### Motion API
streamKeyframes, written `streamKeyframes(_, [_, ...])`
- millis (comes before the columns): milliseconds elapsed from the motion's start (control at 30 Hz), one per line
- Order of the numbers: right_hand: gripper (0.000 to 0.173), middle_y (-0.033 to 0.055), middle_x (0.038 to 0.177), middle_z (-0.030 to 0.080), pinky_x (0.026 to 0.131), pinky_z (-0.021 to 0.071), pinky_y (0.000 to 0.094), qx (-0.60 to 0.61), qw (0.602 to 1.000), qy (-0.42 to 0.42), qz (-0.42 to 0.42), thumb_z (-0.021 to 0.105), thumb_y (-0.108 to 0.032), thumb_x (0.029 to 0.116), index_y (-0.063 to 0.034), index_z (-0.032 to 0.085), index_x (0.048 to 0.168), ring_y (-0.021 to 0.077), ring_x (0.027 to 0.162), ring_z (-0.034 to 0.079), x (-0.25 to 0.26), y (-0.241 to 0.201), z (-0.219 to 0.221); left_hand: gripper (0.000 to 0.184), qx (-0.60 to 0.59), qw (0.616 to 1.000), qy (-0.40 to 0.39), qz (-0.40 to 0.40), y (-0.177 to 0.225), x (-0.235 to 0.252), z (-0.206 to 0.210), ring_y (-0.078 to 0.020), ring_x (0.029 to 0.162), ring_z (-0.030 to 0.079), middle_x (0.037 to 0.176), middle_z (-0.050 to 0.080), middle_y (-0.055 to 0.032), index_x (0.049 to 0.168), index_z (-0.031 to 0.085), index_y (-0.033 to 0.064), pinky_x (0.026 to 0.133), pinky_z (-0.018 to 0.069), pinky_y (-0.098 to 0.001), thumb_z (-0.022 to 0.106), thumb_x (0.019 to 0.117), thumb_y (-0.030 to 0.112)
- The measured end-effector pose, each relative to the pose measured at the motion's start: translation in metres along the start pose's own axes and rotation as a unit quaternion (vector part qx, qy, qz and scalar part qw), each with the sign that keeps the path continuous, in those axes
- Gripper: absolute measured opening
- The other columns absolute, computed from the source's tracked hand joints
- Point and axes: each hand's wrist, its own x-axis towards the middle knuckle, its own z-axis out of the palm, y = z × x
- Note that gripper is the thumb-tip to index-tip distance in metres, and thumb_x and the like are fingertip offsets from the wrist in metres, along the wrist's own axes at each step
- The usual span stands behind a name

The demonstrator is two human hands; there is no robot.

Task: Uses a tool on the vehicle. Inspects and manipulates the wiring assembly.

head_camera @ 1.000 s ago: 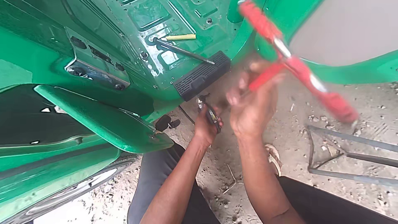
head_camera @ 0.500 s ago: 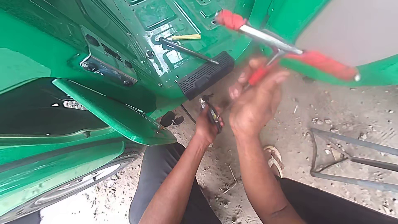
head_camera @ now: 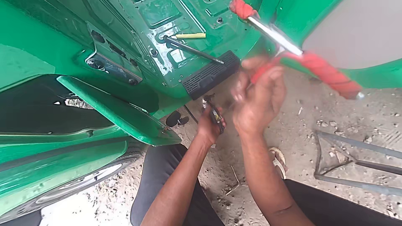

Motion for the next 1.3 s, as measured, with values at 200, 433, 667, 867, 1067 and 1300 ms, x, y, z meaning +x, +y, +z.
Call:
streamKeyframes(200, [0.037, -0.0039, 0.068, 0.048, 0.043, 0.0344, 0.0162, 0.008, 1.0, 0.003, -0.013, 0.032, -0.029, 0.1138, -0.0082, 0.06, 0.104, 0.0027, 0.05, 0.04, 0.006, -0.005, 0.004, 0.051, 0.001, 1.0, -0.023, 0.015, 0.004, -0.006, 0.004, -0.017, 0.064, 0.062, 0.092, 0.066, -0.0076, 0.116, 0.061, 0.0134, 0.055, 0.055, -0.0316, 0.03, 0.1088, 0.053])
streamKeyframes(433, [0.043, -0.0006, 0.064, 0.047, 0.041, 0.0385, 0.0221, 0.047, 0.997, 0.003, -0.068, 0.024, -0.028, 0.114, -0.0029, 0.057, 0.1, 0.0087, 0.047, 0.043, 0.025, -0.03, 0.015, 0.05, 0.014, 0.999, 0.025, 0.022, -0.003, 0.004, -0.008, -0.0174, 0.057, 0.058, 0.082, 0.063, -0.0085, 0.114, 0.063, 0.0097, 0.051, 0.0532, -0.032, 0.03, 0.1094, 0.048])
streamKeyframes(667, [0.029, 0.0042, 0.07, 0.052, 0.046, 0.0431, 0.0271, -0.15, 0.987, -0.052, -0.004, 0.042, -0.004, 0.1077, -0.0023, 0.054, 0.081, 0.0123, 0.052, 0.046, 0.095, -0.01, 0.031, 0.066, 0.026, 0.998, -0.045, 0.023, 0.005, -0.001, -0.013, -0.02, 0.065, 0.061, 0.09, 0.064, -0.0104, 0.12, 0.063, 0.0075, 0.059, 0.055, -0.0349, 0.023, 0.1079, 0.059])
streamKeyframes(867, [0.023, 0.0048, 0.092, 0.069, 0.075, 0.0539, 0.0345, -0.487, 0.843, -0.198, 0.116, 0.056, -0.01, 0.0998, -0.0076, 0.07, 0.118, 0.0141, 0.079, 0.065, 0.133, 0.089, 0.029, 0.04, 0.033, 0.996, -0.031, 0.07, 0.008, -0.015, -0.013, -0.0317, 0.08, 0.071, 0.099, 0.068, -0.0205, 0.126, 0.056, 0.001, 0.074, 0.0617, -0.0486, 0.034, 0.1101, 0.03])
streamKeyframes(1067, [0.029, 0.0157, 0.119, 0.065, 0.1, 0.0517, 0.041, -0.576, 0.758, -0.261, 0.16, 0.065, 0.002, 0.0852, -0.0018, 0.067, 0.114, 0.028, 0.118, 0.061, 0.137, 0.128, 0.056, 0.08, 0.224, 0.955, -0.132, 0.144, 0.006, -0.011, -0.037, -0.0416, 0.097, 0.072, 0.123, 0.064, -0.0287, 0.147, 0.035, 0.0048, 0.084, 0.0639, -0.0526, 0.068, 0.0759, -0.012])
streamKeyframes(1300, [0.04, 0.0145, 0.132, 0.055, 0.093, 0.0566, 0.0464, -0.645, 0.64, -0.417, 0.03, 0.063, -0.006, 0.0925, -0.008, 0.061, 0.133, 0.0315, 0.121, 0.059, 0.137, 0.09, 0.068, 0.061, 0.467, 0.861, -0.053, 0.196, 0.005, -0.011, -0.045, -0.0202, 0.068, 0.07, 0.105, 0.075, -0.009, 0.137, 0.053, 0.0121, 0.057, 0.0606, -0.0356, 0.079, 0.0825, 0.008])
